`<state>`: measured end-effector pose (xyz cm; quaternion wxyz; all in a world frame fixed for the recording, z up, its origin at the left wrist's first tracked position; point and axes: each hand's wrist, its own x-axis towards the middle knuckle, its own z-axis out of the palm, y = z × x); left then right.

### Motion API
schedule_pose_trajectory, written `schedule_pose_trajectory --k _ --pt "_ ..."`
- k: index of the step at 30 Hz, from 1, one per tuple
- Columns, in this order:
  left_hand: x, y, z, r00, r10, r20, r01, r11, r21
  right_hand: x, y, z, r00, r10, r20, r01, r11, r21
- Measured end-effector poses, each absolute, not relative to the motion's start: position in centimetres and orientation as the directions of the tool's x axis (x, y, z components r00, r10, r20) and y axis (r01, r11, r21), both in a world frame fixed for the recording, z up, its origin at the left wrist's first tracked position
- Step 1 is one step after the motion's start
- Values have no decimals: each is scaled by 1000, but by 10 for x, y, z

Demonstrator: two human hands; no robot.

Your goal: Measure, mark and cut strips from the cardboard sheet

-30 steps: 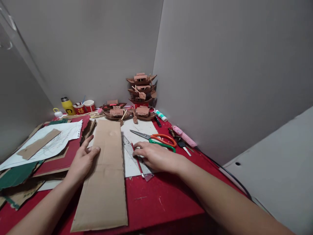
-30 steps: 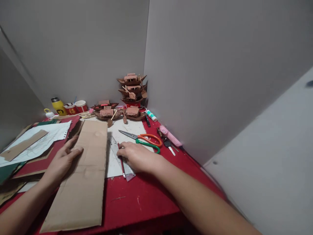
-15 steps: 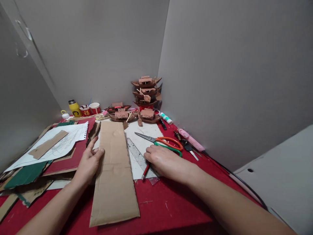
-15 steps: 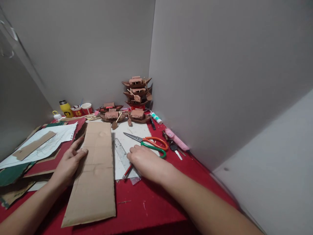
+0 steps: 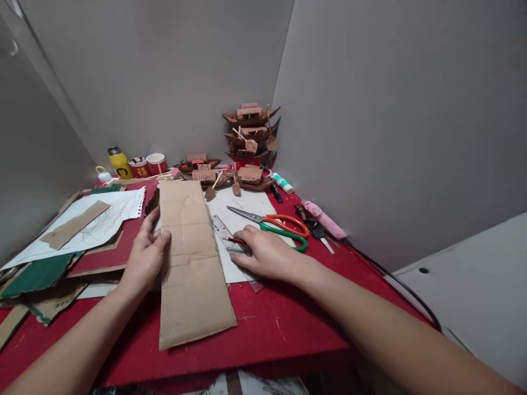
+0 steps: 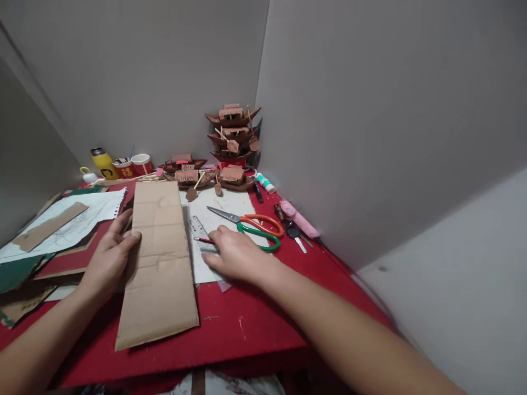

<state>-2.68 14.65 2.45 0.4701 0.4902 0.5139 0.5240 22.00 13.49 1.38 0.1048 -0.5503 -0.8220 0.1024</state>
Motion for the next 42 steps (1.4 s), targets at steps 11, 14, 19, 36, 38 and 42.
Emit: schedule_pose_trajectory --k 11,14,19,36,38,42 --pt "-24 145 27 -80 996 28 9 -27 1000 217 126 19 -336 940 -61 932 323 -165" --pt "-25 145 27 -80 996 33 5 -33 999 220 125 23 -305 950 -67 950 298 -90" --pt "-25 145 26 -62 997 35 -4 -35 999 218 127 22 -300 953 -36 952 301 52" --pt "-25 151 16 -13 992 -123 13 123 992 239 138 28 -284 959 -17 955 284 85" --pt "-24 151 17 -16 991 -131 30 132 991 246 139 33 -246 969 -9 967 246 74" --pt "-21 151 17 -5 986 -169 24 169 985 257 137 44 -175 983 51 980 179 -90"
